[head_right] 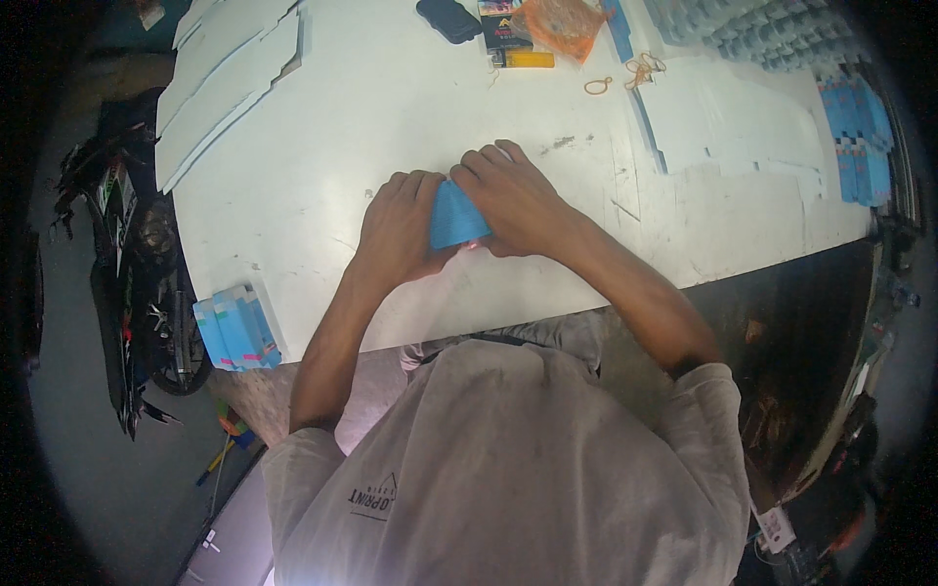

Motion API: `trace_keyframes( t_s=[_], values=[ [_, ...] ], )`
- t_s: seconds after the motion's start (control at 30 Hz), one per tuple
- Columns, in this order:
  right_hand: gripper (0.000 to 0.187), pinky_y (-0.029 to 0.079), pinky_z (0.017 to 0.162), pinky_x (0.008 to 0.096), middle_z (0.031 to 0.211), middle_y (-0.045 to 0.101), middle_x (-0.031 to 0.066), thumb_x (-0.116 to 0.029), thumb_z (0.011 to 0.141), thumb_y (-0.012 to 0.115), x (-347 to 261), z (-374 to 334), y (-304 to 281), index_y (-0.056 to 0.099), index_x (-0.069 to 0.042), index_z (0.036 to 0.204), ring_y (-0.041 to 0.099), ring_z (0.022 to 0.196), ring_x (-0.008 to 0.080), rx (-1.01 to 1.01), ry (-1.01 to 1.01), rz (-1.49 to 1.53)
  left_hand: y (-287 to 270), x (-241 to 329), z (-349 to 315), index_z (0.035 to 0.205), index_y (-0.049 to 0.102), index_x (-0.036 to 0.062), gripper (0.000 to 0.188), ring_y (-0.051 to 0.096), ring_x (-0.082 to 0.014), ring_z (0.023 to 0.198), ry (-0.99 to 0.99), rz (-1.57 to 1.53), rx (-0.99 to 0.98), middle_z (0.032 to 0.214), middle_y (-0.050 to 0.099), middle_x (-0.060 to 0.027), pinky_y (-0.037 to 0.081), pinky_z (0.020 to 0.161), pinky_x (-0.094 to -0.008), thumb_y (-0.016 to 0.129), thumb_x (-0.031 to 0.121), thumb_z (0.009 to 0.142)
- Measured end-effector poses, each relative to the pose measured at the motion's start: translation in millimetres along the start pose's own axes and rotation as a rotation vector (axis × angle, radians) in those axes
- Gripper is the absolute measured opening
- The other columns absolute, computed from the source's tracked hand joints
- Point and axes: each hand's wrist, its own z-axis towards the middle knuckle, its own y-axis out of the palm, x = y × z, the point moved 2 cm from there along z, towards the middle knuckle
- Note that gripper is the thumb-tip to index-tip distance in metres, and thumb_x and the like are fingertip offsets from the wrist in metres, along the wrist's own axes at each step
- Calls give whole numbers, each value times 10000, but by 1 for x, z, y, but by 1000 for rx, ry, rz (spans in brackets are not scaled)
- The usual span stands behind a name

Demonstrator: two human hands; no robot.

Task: The person repeatedly gathers and aligns stacks of blue paper sheets on a white table, then places them aside. The person also handles white paper sheets, folding or arranging them into smaller stacks. The workspace contains various items including rubber bands and a mobile phone.

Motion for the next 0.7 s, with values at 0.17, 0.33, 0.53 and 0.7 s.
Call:
trace_keyframes(
  t_s=[0.17,0.33,0.53,0.7],
  values=[
    [877,374,1140,523,1293,596,165,-234,615,952,-7,-2,-12,555,2,1360,571,1243,329,-53,8,-8,-21,14,2,1289,578,-1,834,636,-352,1108,-167,-3,-259,1204,661,-163,522,950,-448,941,435,678],
    [991,351,1152,574,1284,602,155,-246,559,948,-17,-5,3,507,7,1410,560,1250,324,23,38,-108,4,15,-2,1264,558,-40,808,613,-318,1008,-3,85,132,1127,641,-157,492,892,-415,932,249,610],
    [1129,270,1212,636,1323,577,155,-286,539,933,-28,-3,-14,427,7,1505,537,1273,327,-31,76,-152,0,20,-8,1366,499,-75,986,562,-315,1110,-87,32,31,1201,596,-161,423,989,-459,932,252,543],
    [1208,175,1230,715,1405,538,185,-297,540,922,-14,5,5,370,12,1569,472,1375,348,102,101,-253,5,21,-4,1356,512,-66,932,581,-356,1161,-46,145,198,1215,605,-198,396,1073,-522,926,292,602]
  ],
)
